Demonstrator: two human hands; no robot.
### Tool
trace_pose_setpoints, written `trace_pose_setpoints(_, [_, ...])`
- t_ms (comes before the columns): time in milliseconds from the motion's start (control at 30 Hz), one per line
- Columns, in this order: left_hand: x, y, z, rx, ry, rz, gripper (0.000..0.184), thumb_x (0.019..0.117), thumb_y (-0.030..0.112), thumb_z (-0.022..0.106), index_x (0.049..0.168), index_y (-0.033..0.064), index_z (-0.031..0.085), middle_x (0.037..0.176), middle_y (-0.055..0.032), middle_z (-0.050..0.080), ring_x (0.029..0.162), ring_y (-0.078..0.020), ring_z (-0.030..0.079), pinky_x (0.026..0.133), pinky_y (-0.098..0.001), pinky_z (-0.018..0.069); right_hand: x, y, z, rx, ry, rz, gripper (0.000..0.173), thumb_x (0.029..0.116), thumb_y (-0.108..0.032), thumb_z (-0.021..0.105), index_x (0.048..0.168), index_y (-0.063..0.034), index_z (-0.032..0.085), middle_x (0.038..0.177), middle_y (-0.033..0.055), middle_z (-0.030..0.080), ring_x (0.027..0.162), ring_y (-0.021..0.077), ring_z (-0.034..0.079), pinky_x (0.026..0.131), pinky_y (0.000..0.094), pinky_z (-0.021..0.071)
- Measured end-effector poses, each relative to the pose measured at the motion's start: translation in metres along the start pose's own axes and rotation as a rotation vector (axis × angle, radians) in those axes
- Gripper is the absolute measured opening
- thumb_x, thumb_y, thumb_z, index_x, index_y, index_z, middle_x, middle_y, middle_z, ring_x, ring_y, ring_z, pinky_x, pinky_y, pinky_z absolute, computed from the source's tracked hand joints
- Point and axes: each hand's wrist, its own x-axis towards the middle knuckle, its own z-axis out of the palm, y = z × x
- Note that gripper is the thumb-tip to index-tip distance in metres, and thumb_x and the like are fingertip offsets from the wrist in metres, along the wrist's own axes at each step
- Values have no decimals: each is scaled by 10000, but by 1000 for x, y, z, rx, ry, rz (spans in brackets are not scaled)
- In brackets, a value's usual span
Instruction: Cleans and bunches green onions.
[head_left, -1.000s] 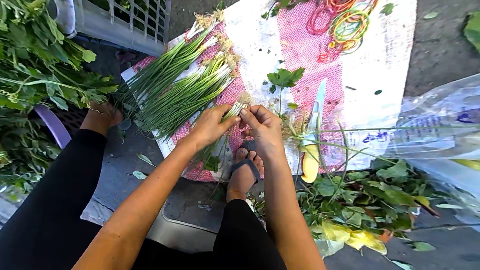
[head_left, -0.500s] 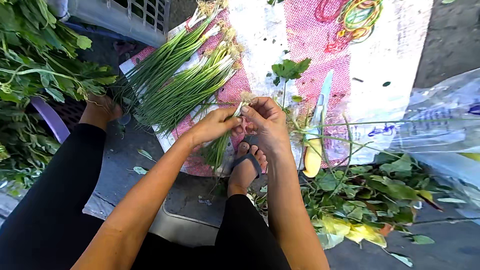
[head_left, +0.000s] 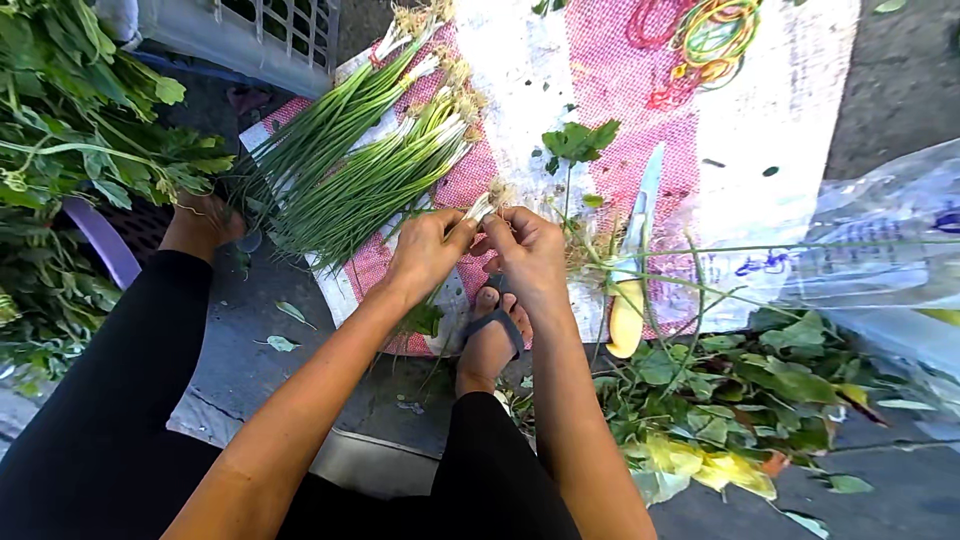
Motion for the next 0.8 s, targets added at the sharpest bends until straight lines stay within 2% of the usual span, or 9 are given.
trace_pose_setpoints(67, [0, -2, 0, 25, 5, 31, 281, 1076, 257, 531, 1091, 37, 705, 869, -72, 715, 754, -142, 692, 737, -353, 581, 2, 1, 0, 18, -17, 15, 197, 1076, -252, 543, 1057, -96, 662, 822, 27, 716, 614, 105, 679, 499, 257, 549])
trace_pose_setpoints(167, [-1, -9, 1, 22, 5, 75, 250, 1046, 257, 597, 1108, 43, 712, 889, -71, 726, 782, -144, 693, 782, -357, 573, 0, 2, -2, 4, -29, 27, 204, 1073, -268, 547, 1076, -97, 659, 814, 39, 707, 586, 131, 674, 481, 287, 561])
trace_pose_setpoints(233, [0, -11, 0, 60, 12, 92, 249, 1044, 261, 602, 1116, 50, 713, 904, -76, 734, 774, -154, 704, 770, -366, 586, -1, 4, -2, -20, -32, 27, 198, 1070, -284, 550, 1069, -116, 656, 787, 39, 707, 540, 139, 661, 446, 286, 545])
trace_pose_setpoints(300, [-1, -9, -4, 71, 4, 85, 262, 1055, 254, 577, 1099, 41, 722, 909, -85, 728, 773, -162, 680, 767, -378, 555, 0, 4, -3, -34, -49, 12, 178, 1069, -252, 540, 1034, -111, 642, 777, 25, 704, 531, 114, 639, 444, 255, 509])
trace_pose_setpoints(400, [2, -5, -13, -40, -102, -16, 284, 1073, 267, 547, 1103, 44, 720, 936, -59, 729, 829, -129, 689, 810, -352, 560, 2, 9, -3, -33, -44, -36, 170, 1061, -217, 542, 999, -99, 647, 714, 5, 673, 497, 75, 556, 446, 221, 427])
trace_pose_setpoints(467, [5, -5, -15, -269, -194, -154, 263, 1079, 231, 538, 1111, 18, 688, 945, -73, 737, 796, -131, 719, 717, -302, 604, 3, 13, -4, -1, -48, -56, 163, 1050, -210, 547, 975, -101, 641, 675, -3, 614, 489, 67, 520, 450, 215, 422])
trace_pose_setpoints(567, [6, -4, -15, -555, -255, -286, 223, 1081, 179, 522, 1079, 0, 654, 895, -87, 711, 701, -143, 689, 595, -275, 584, 3, 13, -6, 74, -83, -38, 155, 1053, -213, 543, 962, -123, 631, 650, -13, 572, 467, 61, 473, 439, 199, 399])
trace_pose_setpoints(633, [5, -4, -17, -591, -278, -312, 210, 1081, 174, 520, 1088, 6, 645, 878, -69, 684, 683, -129, 673, 586, -267, 586, 2, 13, -9, 59, -115, -32, 168, 1057, -241, 537, 956, -142, 629, 623, 1, 537, 429, 76, 437, 398, 208, 368])
trace_pose_setpoints(800, [5, -8, -27, -439, -297, -252, 185, 1065, 161, 557, 1080, 3, 652, 874, -57, 666, 703, -106, 660, 619, -244, 578, 2, 16, -16, 17, -195, -66, 178, 1038, -243, 564, 916, -138, 639, 616, 8, 560, 418, 84, 434, 385, 216, 350])
